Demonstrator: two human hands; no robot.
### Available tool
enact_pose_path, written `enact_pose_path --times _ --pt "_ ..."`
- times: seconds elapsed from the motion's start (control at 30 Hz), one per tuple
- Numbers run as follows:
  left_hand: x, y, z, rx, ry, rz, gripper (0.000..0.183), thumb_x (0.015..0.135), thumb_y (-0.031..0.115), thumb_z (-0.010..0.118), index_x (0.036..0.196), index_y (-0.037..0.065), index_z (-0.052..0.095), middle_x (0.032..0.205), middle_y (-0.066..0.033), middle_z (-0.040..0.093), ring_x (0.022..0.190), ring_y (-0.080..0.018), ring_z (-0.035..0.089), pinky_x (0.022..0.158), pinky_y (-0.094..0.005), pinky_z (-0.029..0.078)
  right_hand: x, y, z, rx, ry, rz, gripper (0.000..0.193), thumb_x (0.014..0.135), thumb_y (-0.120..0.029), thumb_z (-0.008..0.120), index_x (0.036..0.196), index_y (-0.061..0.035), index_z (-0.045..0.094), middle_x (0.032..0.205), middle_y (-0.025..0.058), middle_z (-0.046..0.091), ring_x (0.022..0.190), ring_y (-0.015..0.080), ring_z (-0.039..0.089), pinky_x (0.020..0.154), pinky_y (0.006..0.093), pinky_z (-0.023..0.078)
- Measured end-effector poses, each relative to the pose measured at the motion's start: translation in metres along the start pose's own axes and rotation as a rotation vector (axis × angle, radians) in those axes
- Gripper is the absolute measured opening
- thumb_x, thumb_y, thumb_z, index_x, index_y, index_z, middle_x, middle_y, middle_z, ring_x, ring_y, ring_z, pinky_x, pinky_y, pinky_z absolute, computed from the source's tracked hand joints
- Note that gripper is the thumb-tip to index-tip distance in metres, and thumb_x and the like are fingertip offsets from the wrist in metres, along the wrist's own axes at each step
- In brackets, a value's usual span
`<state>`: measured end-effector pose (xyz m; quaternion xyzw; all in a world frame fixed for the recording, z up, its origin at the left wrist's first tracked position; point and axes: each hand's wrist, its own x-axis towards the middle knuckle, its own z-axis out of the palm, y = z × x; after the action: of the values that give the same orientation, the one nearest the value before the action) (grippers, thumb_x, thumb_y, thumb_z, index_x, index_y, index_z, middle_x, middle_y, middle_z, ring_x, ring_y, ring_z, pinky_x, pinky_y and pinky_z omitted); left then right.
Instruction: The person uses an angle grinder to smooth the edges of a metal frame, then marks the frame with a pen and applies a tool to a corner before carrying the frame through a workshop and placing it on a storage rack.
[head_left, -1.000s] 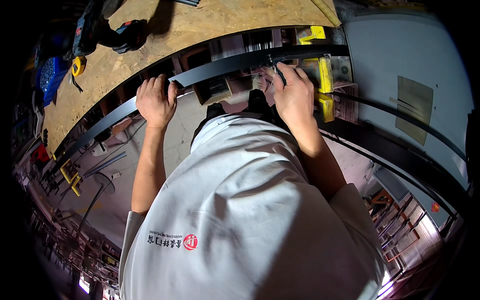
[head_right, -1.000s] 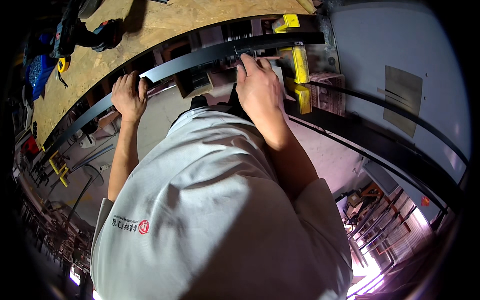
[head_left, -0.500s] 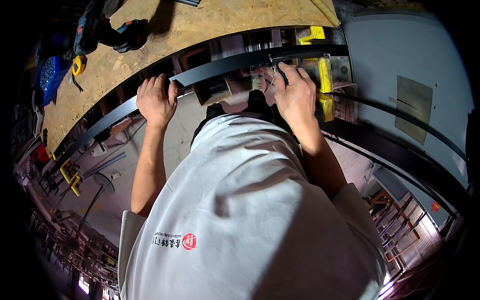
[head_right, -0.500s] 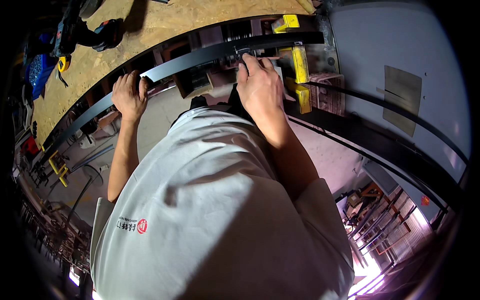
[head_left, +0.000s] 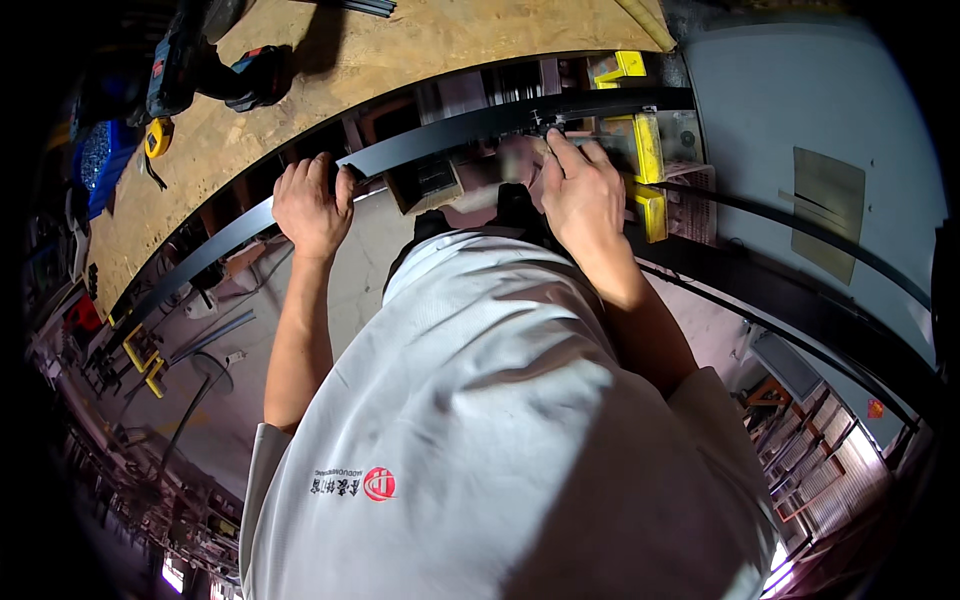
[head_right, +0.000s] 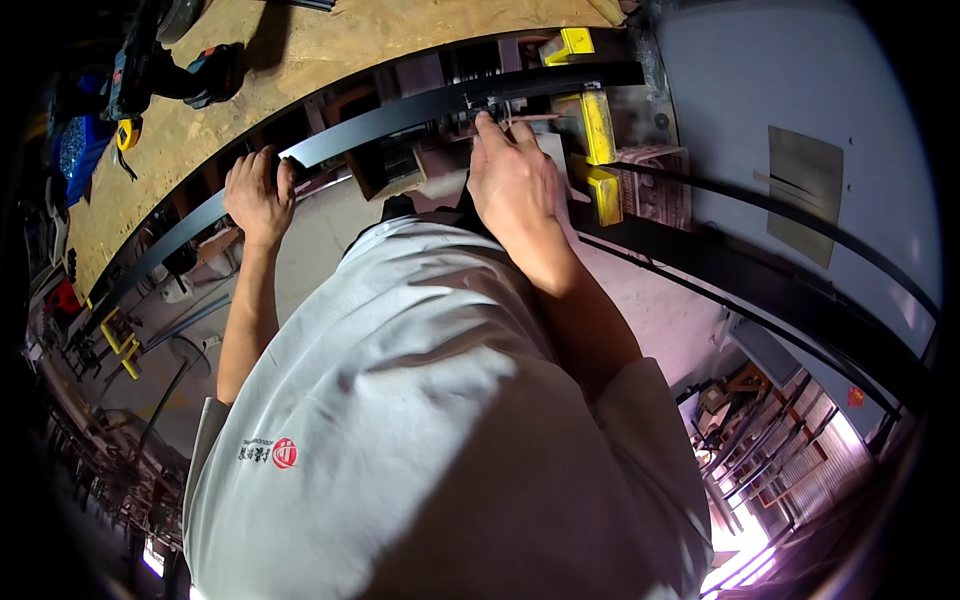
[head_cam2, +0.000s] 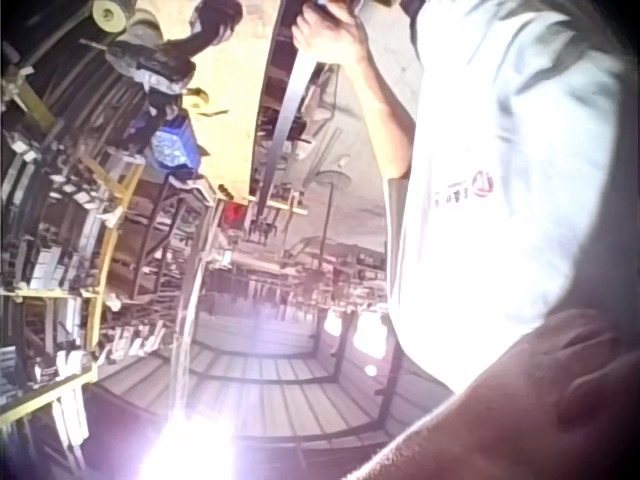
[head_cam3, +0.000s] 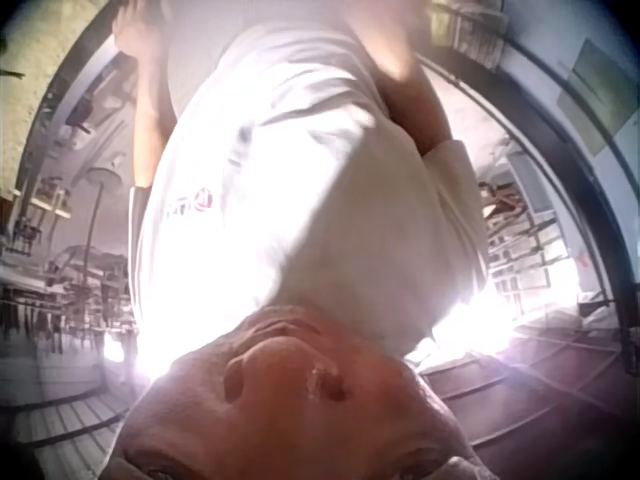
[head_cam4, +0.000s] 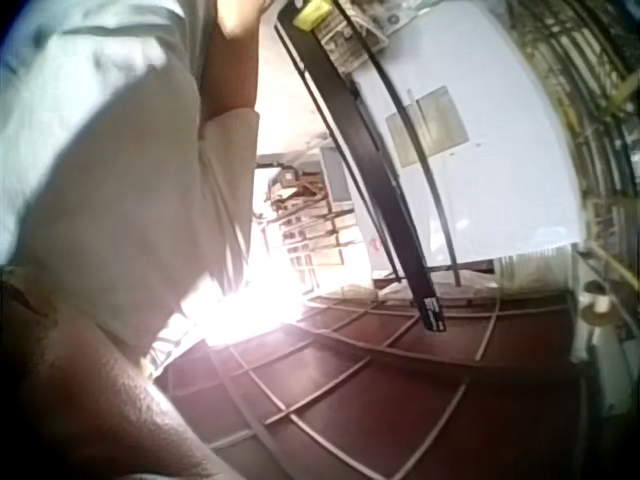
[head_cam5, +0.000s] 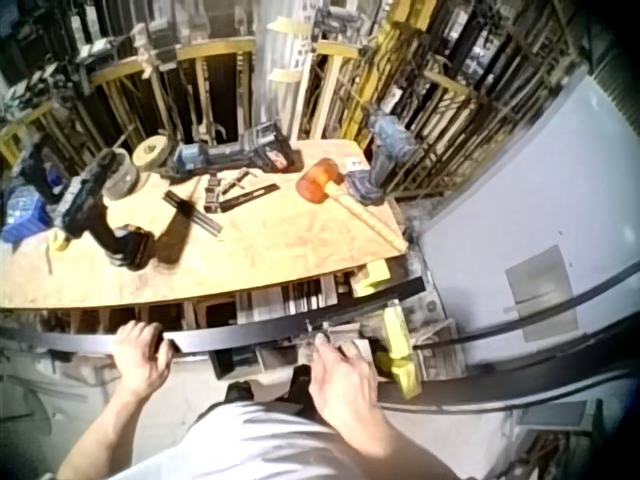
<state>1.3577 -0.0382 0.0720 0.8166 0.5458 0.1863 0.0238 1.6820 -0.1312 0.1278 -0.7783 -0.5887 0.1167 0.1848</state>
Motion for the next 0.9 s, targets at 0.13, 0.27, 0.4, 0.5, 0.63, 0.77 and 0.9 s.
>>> enact_pose_path --times 0.13,0.27,0.4,0.5,0.63,0.77,0.9 --pt "-0.001 0.000 0.000 -0.012 0.002 0.005 0.031 0.093 0.035 0.067 0.104 0.007 0.071 0.087 -0.0080 0.065 0.084 -0.0303 0.061 0.079 -0.0408 0.048 0.002 -0.001 0.002 0.036 0.039 -0.019 0.032 0.091 -0.012 0.069 0.122 -0.0050 0.074 0.105 0.0198 0.072 0.096 0.0405 0.069 0.085 0.0468 0.057" --pt "-0.001 0.000 -0.001 -0.021 -0.004 -0.007 0.031 0.092 0.035 0.067 0.104 0.007 0.071 0.087 -0.0079 0.065 0.084 -0.0303 0.061 0.079 -0.0408 0.048 0.005 -0.002 0.009 -0.010 0.029 -0.005 0.031 0.091 -0.012 0.069 0.121 -0.0052 0.075 0.106 0.0181 0.072 0.096 0.0393 0.070 0.085 0.0458 0.057" --pt "-0.001 0.001 -0.001 0.007 -0.020 -0.003 0.031 0.092 0.035 0.067 0.105 0.007 0.071 0.088 -0.0078 0.066 0.085 -0.0302 0.062 0.079 -0.0406 0.048 0.002 -0.001 0.007 -0.040 -0.006 0.014 0.031 0.091 -0.013 0.068 0.121 -0.0055 0.075 0.107 0.0165 0.072 0.095 0.0382 0.070 0.084 0.0450 0.058" --pt "0.000 0.001 -0.001 -0.002 -0.007 0.001 0.031 0.092 0.035 0.067 0.105 0.007 0.071 0.088 -0.0081 0.066 0.085 -0.0302 0.062 0.079 -0.0407 0.048 0.001 0.001 0.005 -0.012 0.008 0.008 0.031 0.092 -0.013 0.068 0.121 -0.0057 0.075 0.107 0.0162 0.071 0.094 0.0379 0.070 0.083 0.0449 0.058" --pt "-0.001 0.001 -0.001 0.001 -0.009 0.004 0.032 0.093 0.035 0.066 0.105 0.006 0.071 0.089 -0.0089 0.066 0.086 -0.0307 0.062 0.080 -0.0411 0.048 0.003 0.004 0.010 -0.003 0.002 0.003 0.037 0.095 -0.022 0.067 0.131 -0.0120 0.071 0.112 0.0202 0.067 0.087 0.0431 0.071 0.078 0.0528 0.058" --pt "0.000 0.001 -0.001 0.007 -0.002 0.012 0.032 0.093 0.035 0.066 0.105 0.006 0.071 0.090 -0.0093 0.067 0.086 -0.0311 0.062 0.080 -0.0413 0.048 0.001 0.005 0.017 -0.028 0.012 0.000 0.037 0.095 -0.022 0.067 0.131 -0.0120 0.070 0.112 0.0199 0.067 0.087 0.0435 0.071 0.078 0.0528 0.059" --pt "0.000 0.002 -0.002 0.005 -0.021 0.005 0.031 0.094 0.034 0.065 0.106 0.006 0.071 0.092 -0.0101 0.068 0.087 -0.0318 0.062 0.081 -0.0415 0.049 -0.001 0.007 0.018 -0.016 0.024 -0.003 0.037 0.096 -0.022 0.066 0.131 -0.0118 0.070 0.112 0.0197 0.066 0.088 0.0438 0.070 0.078 0.0528 0.059"
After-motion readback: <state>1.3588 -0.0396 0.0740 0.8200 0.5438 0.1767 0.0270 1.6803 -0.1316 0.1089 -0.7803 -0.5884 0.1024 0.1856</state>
